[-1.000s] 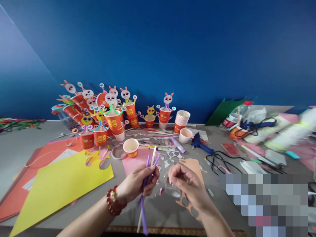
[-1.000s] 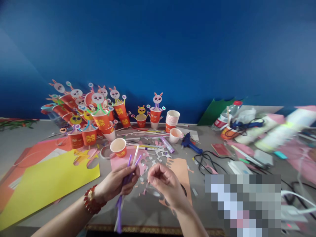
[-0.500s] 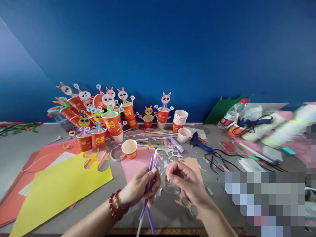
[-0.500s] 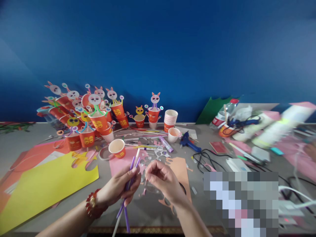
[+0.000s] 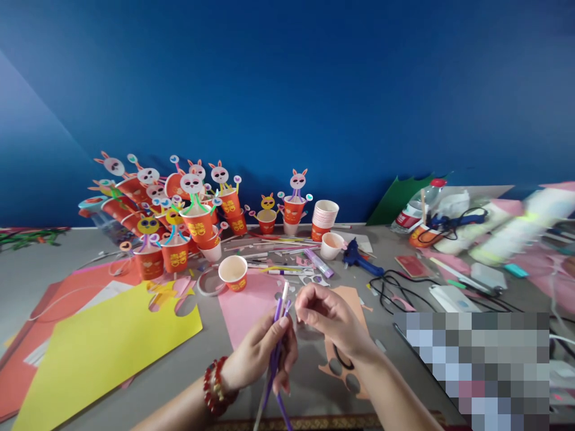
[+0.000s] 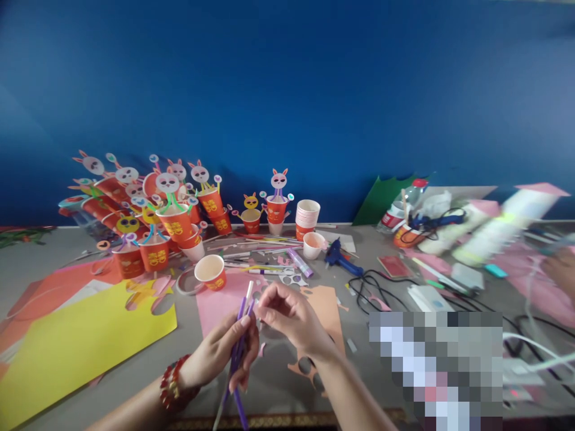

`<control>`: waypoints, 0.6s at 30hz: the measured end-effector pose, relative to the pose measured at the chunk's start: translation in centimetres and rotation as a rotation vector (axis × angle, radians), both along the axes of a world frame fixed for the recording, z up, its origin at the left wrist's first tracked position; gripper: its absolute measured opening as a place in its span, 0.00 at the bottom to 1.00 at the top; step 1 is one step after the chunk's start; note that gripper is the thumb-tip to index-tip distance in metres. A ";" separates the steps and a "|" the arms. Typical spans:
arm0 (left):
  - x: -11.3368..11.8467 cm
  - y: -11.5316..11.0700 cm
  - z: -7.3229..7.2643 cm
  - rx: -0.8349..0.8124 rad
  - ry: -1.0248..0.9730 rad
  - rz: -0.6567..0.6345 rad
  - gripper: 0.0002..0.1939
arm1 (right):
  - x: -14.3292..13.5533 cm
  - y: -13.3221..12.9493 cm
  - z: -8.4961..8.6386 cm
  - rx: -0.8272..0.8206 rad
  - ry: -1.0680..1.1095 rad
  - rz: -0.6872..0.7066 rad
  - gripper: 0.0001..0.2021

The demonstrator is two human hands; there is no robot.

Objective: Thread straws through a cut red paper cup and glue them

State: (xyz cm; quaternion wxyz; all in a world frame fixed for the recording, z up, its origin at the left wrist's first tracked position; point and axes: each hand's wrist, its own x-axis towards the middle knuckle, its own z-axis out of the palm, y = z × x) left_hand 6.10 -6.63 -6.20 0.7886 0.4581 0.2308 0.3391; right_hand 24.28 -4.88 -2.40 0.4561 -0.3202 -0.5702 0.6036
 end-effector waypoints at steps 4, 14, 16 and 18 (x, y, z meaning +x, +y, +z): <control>-0.2 0.2 -0.8 -0.035 -0.065 -0.061 0.17 | -0.2 0.4 0.1 -0.014 -0.009 0.050 0.12; -0.1 0.6 -1.6 -0.075 -0.146 -0.073 0.15 | -0.5 0.4 0.1 -0.030 -0.046 0.054 0.14; -0.1 0.5 -1.6 -0.073 -0.146 -0.070 0.14 | -0.6 0.6 0.0 -0.019 -0.065 0.056 0.14; -0.1 0.5 -1.8 -0.072 -0.153 -0.081 0.14 | -0.6 0.7 -0.1 -0.009 -0.082 0.061 0.14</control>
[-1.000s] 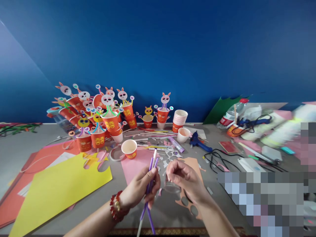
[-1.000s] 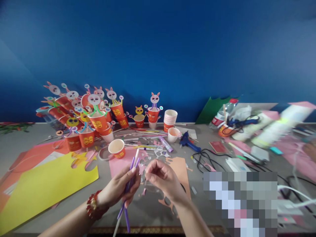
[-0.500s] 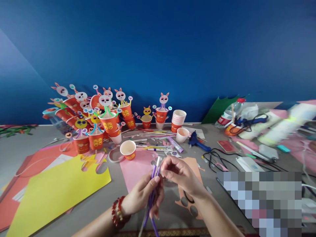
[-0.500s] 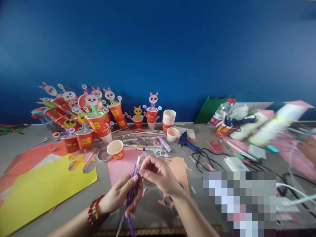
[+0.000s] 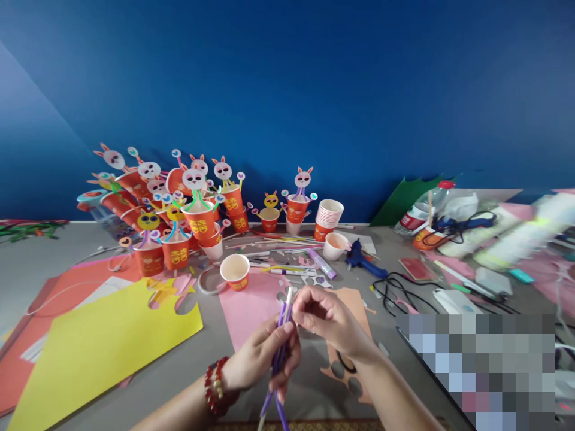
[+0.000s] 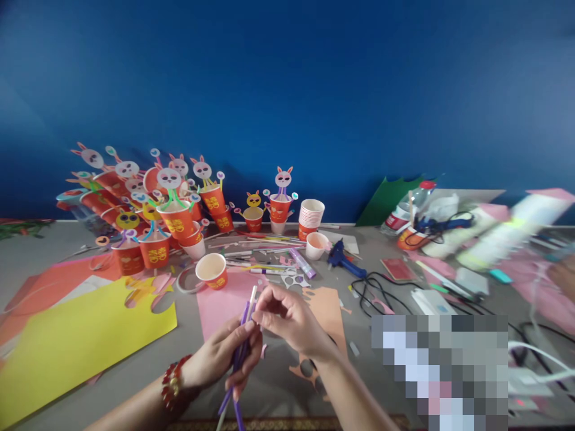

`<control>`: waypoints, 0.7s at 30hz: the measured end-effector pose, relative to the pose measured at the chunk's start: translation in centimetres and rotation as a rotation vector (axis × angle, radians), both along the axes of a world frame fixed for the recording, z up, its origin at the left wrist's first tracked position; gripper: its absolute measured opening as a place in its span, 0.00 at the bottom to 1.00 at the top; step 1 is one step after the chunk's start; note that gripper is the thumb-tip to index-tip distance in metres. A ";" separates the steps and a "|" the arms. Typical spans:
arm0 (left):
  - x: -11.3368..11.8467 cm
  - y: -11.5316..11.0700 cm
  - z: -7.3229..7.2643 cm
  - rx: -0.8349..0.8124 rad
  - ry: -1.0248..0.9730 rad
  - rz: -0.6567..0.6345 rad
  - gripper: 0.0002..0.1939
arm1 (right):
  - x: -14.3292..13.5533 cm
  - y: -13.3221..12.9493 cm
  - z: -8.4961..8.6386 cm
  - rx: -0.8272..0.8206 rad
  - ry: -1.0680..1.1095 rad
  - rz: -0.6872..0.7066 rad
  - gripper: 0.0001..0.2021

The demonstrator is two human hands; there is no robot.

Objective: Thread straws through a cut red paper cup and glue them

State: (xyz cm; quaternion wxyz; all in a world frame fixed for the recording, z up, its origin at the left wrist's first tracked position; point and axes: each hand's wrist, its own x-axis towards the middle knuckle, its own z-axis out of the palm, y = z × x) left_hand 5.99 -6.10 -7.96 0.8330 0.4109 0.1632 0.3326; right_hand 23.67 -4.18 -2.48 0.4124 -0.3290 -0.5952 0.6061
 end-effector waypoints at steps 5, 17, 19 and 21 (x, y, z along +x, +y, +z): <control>-0.1 0.0 -0.3 -0.017 -0.031 -0.011 0.16 | -0.1 0.2 0.1 0.005 -0.019 0.031 0.13; -0.6 -0.2 0.2 -0.005 0.097 0.092 0.19 | -0.7 0.4 1.5 0.145 -0.192 0.005 0.12; -0.6 -0.1 0.4 -0.010 0.094 0.102 0.19 | -0.7 0.5 1.5 0.147 -0.202 -0.007 0.12; -0.6 -0.1 0.5 -0.028 0.081 0.103 0.19 | -0.8 0.6 1.5 0.145 -0.200 -0.017 0.13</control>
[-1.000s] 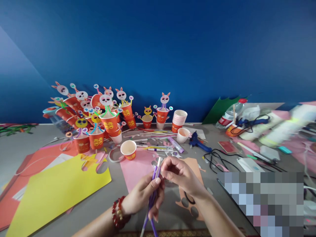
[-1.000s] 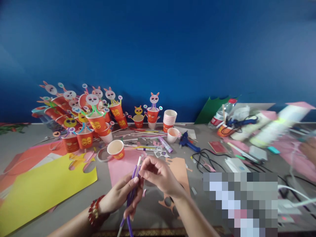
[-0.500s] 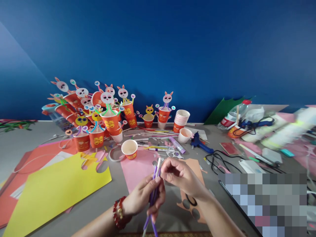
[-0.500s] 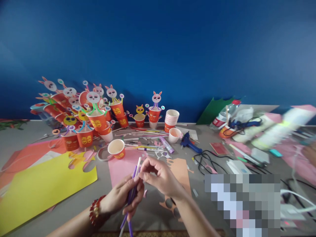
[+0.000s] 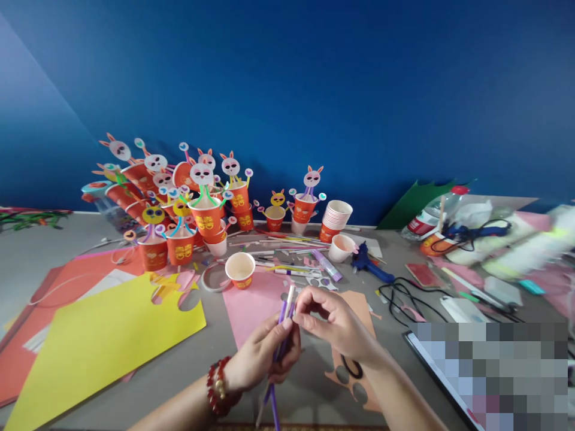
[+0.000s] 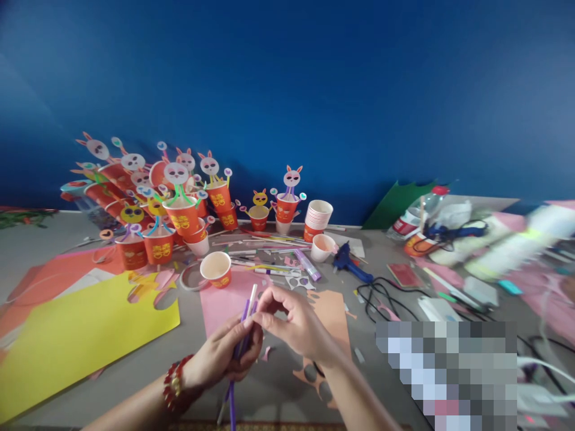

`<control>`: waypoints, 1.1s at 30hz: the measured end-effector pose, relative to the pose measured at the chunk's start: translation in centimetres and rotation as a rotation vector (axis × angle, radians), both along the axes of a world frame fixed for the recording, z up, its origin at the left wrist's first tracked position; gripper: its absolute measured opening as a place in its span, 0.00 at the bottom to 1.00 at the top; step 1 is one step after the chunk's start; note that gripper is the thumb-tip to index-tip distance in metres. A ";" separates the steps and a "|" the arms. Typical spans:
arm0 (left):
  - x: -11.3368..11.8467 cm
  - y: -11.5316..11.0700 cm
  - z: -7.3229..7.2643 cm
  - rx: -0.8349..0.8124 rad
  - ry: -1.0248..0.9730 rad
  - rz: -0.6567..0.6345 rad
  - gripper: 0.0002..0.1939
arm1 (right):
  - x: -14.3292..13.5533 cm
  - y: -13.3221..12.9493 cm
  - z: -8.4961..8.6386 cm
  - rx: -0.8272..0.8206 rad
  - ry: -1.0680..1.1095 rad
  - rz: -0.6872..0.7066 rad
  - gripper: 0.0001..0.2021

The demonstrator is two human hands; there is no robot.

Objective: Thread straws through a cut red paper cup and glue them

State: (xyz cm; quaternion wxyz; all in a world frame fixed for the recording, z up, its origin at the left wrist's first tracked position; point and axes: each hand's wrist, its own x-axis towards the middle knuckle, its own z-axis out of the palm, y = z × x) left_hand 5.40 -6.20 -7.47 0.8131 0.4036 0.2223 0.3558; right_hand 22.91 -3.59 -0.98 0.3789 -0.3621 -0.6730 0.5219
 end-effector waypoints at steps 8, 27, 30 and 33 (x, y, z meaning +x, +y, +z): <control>0.0 -0.2 -0.1 -0.103 -0.014 0.015 0.20 | 0.0 0.0 0.0 -0.028 0.028 0.014 0.14; 0.1 -0.1 0.1 -0.039 0.075 0.060 0.23 | -0.2 0.1 0.1 0.045 -0.152 -0.054 0.11; 0.1 -0.2 0.4 -0.052 0.099 0.091 0.24 | -0.3 0.1 0.5 0.065 -0.210 -0.059 0.11; 0.1 -0.2 0.7 -0.051 0.117 0.101 0.24 | -0.5 0.1 0.7 0.071 -0.234 -0.045 0.11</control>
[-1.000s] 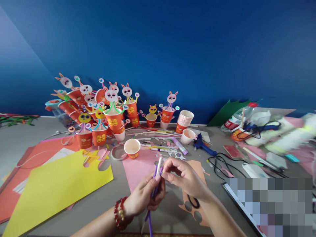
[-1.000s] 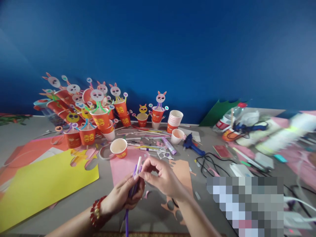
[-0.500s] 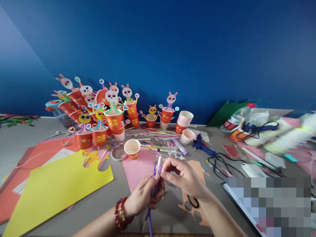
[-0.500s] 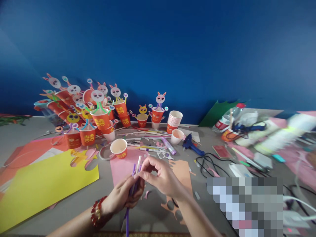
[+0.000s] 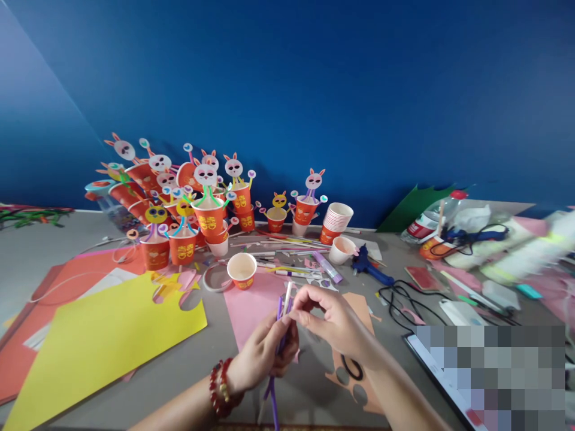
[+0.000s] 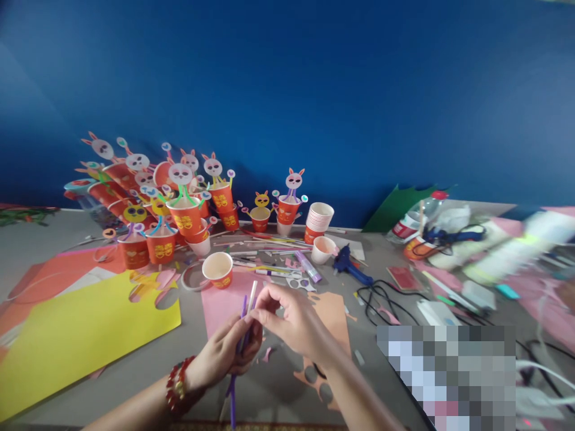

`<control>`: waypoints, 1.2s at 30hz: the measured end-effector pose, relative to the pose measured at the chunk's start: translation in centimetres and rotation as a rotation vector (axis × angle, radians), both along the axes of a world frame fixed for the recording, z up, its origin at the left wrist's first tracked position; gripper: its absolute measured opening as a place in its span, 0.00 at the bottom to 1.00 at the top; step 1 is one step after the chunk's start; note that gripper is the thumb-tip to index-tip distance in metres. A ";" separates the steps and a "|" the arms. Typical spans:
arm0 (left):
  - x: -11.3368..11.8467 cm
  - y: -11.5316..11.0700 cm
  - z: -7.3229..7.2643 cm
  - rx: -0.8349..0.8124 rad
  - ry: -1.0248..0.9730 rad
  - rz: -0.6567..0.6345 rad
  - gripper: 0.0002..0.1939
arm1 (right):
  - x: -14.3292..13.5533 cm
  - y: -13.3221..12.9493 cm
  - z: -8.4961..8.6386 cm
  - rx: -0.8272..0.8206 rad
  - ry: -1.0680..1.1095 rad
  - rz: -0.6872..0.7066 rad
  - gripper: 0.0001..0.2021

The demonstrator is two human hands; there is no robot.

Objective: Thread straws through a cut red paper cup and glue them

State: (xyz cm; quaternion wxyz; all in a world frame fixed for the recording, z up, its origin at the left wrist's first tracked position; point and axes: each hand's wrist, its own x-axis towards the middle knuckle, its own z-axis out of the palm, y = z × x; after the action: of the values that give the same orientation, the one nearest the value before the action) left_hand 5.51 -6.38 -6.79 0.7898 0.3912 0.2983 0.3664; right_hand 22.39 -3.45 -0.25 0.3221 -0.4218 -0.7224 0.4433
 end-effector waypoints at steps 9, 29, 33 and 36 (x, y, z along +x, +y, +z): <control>-0.1 0.2 0.0 0.000 -0.024 0.005 0.22 | 0.2 0.0 -0.2 0.006 -0.036 -0.035 0.08; -0.1 0.2 -0.1 -0.031 0.073 -0.015 0.25 | -0.6 -0.5 1.2 0.253 -0.279 -0.068 0.06; -0.2 0.3 -0.3 -0.030 0.077 -0.016 0.26 | -0.9 -0.5 1.3 0.326 -0.326 -0.058 0.07; -0.1 0.2 -0.4 -0.020 0.084 0.004 0.26 | -1.1 -0.6 1.1 0.365 -0.343 -0.069 0.08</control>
State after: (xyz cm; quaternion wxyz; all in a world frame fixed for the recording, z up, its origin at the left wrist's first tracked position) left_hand 5.43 -6.17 -7.17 0.7797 0.3978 0.3356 0.3483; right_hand 21.32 -4.06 0.86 0.2809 -0.4500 -0.8197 0.2161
